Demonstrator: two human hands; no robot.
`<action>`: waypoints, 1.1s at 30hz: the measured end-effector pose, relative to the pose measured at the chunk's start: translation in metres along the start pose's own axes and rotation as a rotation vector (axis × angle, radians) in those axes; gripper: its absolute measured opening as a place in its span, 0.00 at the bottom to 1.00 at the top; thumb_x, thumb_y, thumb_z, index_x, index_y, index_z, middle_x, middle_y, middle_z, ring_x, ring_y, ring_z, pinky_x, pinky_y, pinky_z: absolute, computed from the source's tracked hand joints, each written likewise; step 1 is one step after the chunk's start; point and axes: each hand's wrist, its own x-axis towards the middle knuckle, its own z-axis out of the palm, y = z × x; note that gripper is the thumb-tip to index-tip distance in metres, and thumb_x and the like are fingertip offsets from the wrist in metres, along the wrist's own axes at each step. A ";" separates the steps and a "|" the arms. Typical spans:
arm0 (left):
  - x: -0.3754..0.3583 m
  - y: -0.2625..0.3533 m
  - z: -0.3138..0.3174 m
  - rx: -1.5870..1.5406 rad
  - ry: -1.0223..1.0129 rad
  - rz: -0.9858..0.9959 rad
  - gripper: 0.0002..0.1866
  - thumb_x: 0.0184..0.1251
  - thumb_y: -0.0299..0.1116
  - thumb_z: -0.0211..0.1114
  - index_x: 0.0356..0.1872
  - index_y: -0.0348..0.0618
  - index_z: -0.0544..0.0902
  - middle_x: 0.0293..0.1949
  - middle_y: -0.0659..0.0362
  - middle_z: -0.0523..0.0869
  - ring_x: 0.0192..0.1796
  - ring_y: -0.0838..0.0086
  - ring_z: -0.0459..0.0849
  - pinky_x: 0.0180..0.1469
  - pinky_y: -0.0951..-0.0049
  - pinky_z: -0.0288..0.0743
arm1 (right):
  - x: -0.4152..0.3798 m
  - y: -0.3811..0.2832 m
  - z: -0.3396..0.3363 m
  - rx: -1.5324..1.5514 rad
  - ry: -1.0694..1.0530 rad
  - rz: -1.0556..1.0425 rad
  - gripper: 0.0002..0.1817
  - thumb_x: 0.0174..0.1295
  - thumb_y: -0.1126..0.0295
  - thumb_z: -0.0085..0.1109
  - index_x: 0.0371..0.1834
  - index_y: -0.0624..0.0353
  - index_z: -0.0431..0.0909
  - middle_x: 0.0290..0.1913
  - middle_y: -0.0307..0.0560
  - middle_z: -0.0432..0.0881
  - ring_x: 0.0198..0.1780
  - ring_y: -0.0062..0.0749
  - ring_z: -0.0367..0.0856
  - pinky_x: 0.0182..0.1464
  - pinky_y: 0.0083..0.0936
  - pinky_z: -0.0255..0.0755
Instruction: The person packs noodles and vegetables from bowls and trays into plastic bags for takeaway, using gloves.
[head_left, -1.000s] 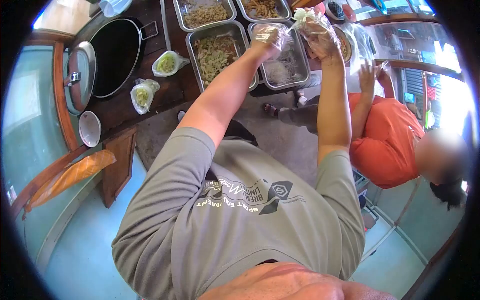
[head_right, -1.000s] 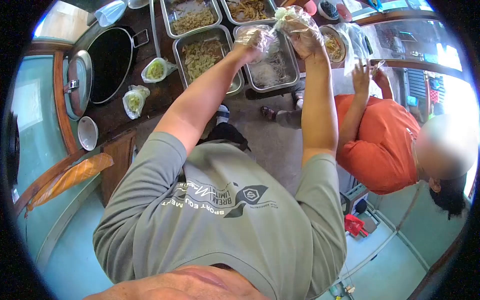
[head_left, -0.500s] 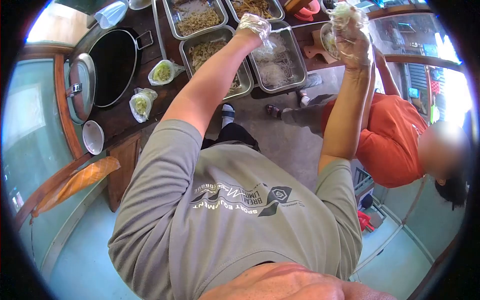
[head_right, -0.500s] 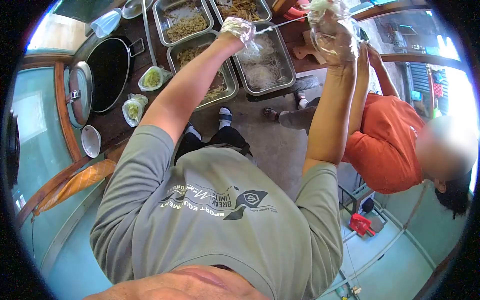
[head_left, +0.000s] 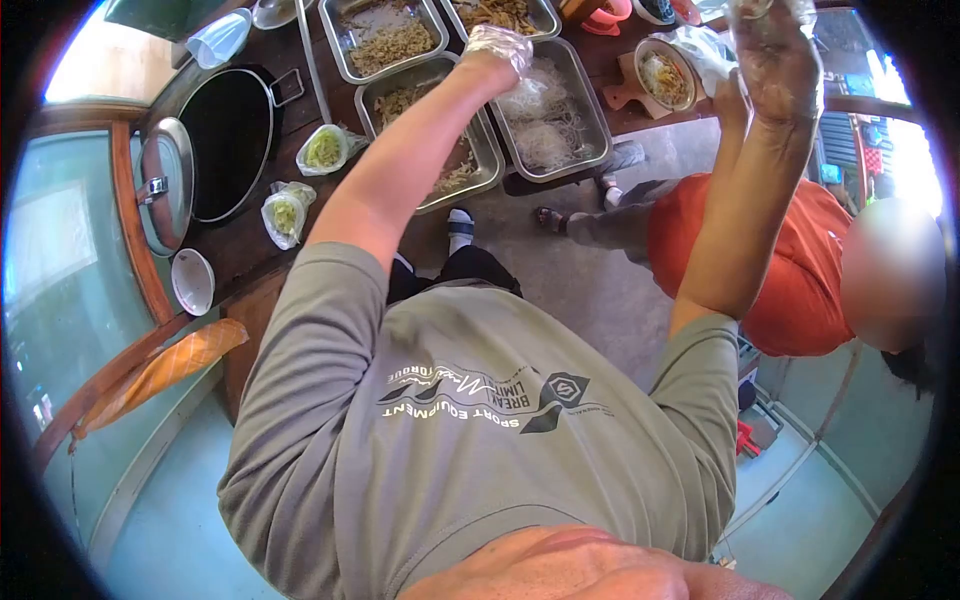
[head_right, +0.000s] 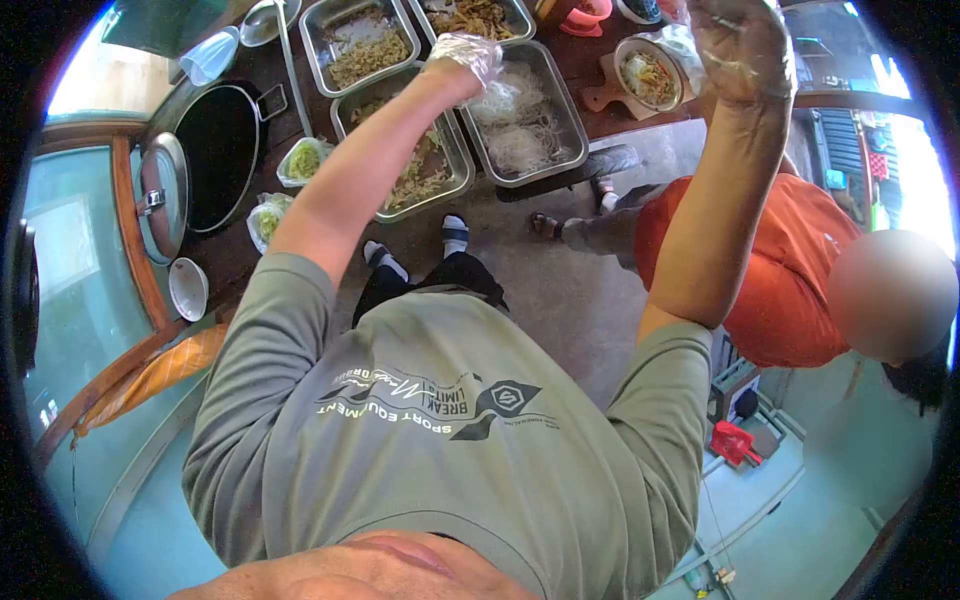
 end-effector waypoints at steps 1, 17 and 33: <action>-0.004 -0.002 -0.007 -0.047 -0.022 -0.015 0.17 0.69 0.41 0.58 0.46 0.42 0.87 0.42 0.47 0.90 0.46 0.54 0.89 0.50 0.55 0.82 | -0.007 0.003 -0.006 -0.843 -0.083 -0.137 0.20 0.73 0.73 0.57 0.66 0.61 0.73 0.52 0.46 0.85 0.45 0.31 0.86 0.47 0.22 0.83; -0.198 -0.138 -0.029 -0.179 0.419 0.116 0.20 0.79 0.40 0.54 0.66 0.45 0.78 0.65 0.49 0.81 0.63 0.61 0.82 0.67 0.65 0.75 | -0.056 0.219 -0.007 0.301 -0.222 0.585 0.24 0.68 0.76 0.61 0.68 0.61 0.71 0.61 0.50 0.80 0.63 0.38 0.79 0.69 0.37 0.72; -0.298 -0.148 -0.075 -1.852 0.449 -0.079 0.27 0.77 0.30 0.63 0.73 0.36 0.69 0.64 0.57 0.81 0.63 0.75 0.80 0.64 0.76 0.76 | -0.057 0.282 0.092 0.266 -0.401 0.728 0.26 0.67 0.71 0.61 0.68 0.63 0.72 0.63 0.48 0.79 0.66 0.39 0.77 0.70 0.40 0.68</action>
